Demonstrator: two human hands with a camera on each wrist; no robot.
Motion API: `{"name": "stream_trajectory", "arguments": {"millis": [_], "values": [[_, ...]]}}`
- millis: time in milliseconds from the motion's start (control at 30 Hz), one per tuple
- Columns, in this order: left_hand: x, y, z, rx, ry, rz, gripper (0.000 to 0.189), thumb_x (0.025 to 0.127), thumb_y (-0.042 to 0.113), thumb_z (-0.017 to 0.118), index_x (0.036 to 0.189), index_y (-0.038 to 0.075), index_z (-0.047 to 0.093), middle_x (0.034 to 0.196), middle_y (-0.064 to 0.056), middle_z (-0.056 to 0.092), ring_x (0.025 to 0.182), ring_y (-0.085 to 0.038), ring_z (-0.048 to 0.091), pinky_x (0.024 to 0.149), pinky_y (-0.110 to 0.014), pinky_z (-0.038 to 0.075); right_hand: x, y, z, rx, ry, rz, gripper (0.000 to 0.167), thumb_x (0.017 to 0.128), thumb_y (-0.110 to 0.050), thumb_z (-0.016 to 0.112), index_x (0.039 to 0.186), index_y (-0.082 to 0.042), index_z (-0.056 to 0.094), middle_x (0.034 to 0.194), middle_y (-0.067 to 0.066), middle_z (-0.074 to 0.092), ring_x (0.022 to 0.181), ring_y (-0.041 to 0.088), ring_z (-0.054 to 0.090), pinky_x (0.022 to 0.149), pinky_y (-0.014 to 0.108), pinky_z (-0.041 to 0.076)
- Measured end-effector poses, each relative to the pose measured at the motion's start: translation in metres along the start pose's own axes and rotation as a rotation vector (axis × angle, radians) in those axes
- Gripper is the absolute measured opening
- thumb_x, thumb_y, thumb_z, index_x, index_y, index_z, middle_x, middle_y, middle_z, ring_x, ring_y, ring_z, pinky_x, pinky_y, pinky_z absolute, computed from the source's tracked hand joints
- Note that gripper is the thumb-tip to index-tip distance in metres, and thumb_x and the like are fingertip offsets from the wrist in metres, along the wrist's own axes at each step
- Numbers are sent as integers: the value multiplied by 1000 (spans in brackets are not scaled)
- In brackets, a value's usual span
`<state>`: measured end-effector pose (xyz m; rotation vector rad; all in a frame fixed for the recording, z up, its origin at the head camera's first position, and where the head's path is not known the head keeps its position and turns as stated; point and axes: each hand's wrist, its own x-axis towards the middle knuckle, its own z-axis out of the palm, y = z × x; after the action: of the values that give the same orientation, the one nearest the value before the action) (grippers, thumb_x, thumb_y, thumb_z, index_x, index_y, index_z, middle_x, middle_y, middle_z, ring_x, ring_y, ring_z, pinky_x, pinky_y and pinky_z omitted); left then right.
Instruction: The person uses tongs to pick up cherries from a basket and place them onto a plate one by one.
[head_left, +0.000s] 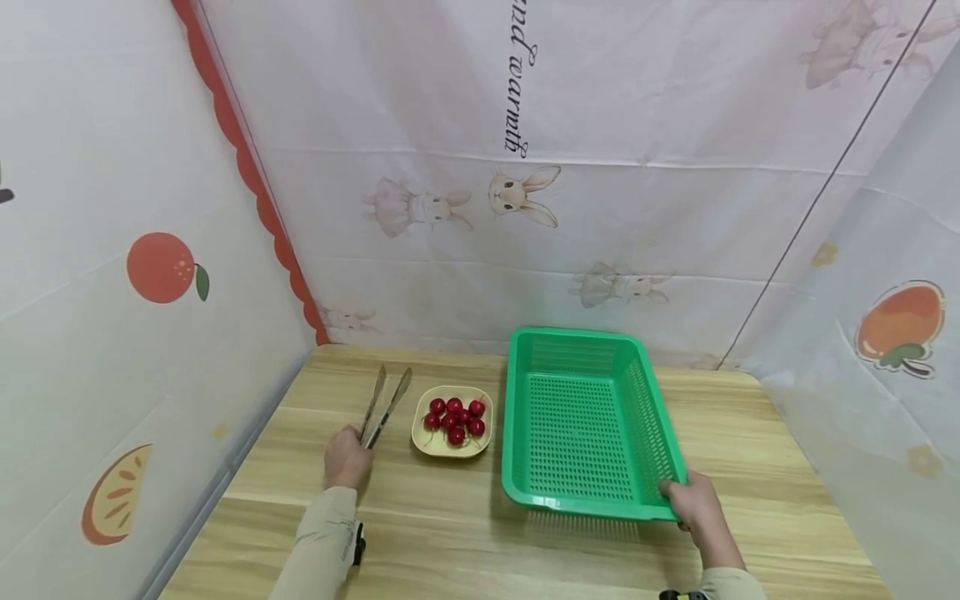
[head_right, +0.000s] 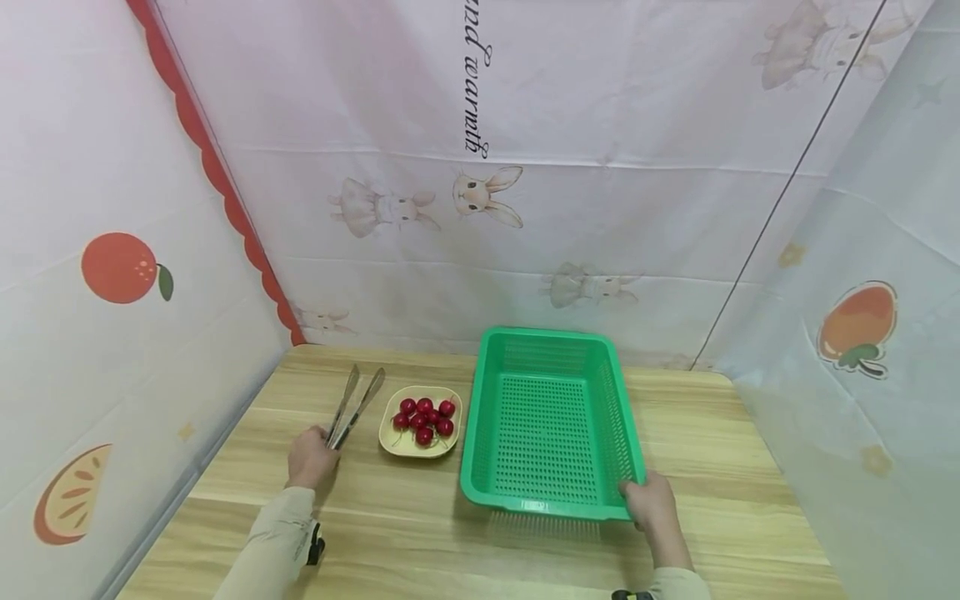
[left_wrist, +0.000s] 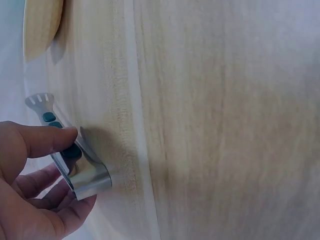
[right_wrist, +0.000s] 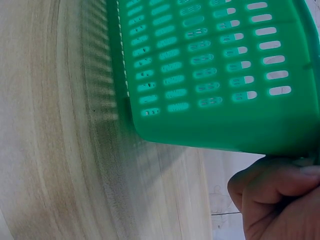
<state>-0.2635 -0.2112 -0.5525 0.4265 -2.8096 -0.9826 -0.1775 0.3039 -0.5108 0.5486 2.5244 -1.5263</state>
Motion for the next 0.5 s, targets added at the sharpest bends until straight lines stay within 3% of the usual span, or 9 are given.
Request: {"name": "stream_trajectory", "arguments": {"millis": [367, 500], "values": [[-3, 0, -1, 21, -4, 14, 37, 69, -4, 67, 103, -12, 59, 87, -24, 60, 82, -40, 57, 72, -50, 45, 0, 0, -2, -12, -3, -2, 44, 85, -6, 43, 121, 19, 43, 65, 8, 55, 49, 18, 46, 44, 30, 38], [-9, 0, -4, -6, -13, 12, 46, 74, 3, 67, 114, -14, 52, 92, -26, 58, 83, -40, 56, 71, -50, 46, -4, 1, -4, 45, -42, 15, 55, 94, -29, 46, 122, 19, 41, 68, 8, 60, 53, 17, 51, 48, 31, 42]]}}
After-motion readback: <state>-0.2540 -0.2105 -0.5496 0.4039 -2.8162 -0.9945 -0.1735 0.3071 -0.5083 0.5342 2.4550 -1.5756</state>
